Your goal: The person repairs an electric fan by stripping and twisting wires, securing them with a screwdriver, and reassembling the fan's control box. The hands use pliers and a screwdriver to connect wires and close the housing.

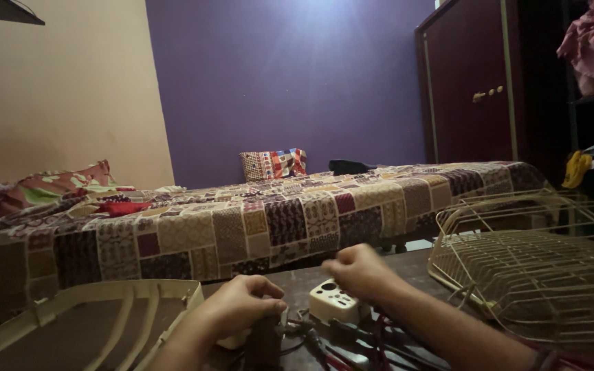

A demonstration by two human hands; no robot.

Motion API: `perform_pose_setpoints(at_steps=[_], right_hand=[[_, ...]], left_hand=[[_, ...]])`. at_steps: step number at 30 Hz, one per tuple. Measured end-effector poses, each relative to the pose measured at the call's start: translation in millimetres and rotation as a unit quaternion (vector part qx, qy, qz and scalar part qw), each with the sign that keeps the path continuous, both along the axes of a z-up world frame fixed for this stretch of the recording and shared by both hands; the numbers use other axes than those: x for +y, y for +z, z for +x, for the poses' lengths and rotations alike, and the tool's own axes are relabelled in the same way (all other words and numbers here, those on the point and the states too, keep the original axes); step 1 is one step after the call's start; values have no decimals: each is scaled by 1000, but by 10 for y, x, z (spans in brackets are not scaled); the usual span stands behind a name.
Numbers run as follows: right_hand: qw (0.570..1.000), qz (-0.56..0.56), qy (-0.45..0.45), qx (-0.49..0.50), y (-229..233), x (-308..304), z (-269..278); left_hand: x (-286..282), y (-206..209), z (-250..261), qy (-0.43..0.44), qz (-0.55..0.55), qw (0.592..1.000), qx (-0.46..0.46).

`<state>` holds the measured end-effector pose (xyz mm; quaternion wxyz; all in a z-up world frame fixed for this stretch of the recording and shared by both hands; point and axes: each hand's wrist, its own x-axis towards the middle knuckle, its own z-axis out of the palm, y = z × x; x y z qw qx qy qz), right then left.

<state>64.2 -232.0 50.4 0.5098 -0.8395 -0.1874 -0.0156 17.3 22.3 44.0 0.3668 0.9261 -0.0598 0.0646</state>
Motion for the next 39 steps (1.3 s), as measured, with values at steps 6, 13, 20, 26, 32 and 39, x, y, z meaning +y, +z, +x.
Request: perform_pose_setpoints(at_steps=[6, 13, 20, 26, 32, 39], right_hand=[[972, -141, 144, -125, -50, 214, -263], [987, -134, 81, -35, -149, 327, -405], [989, 52, 54, 129, -336, 320, -121], [986, 91, 60, 126, -199, 240, -56], [989, -88, 117, -20, -119, 334, -359], [988, -64, 101, -96, -180, 383, -548]], left_hand=[[-22, 3, -36, 9, -12, 1000, 2], [-26, 5, -36, 11, -22, 1000, 13], [-55, 20, -58, -3, -20, 1000, 5], [-79, 78, -139, 26, 5, 999, 22], [-78, 55, -95, 16, -33, 999, 30], [-29, -4, -34, -2, -38, 999, 6]])
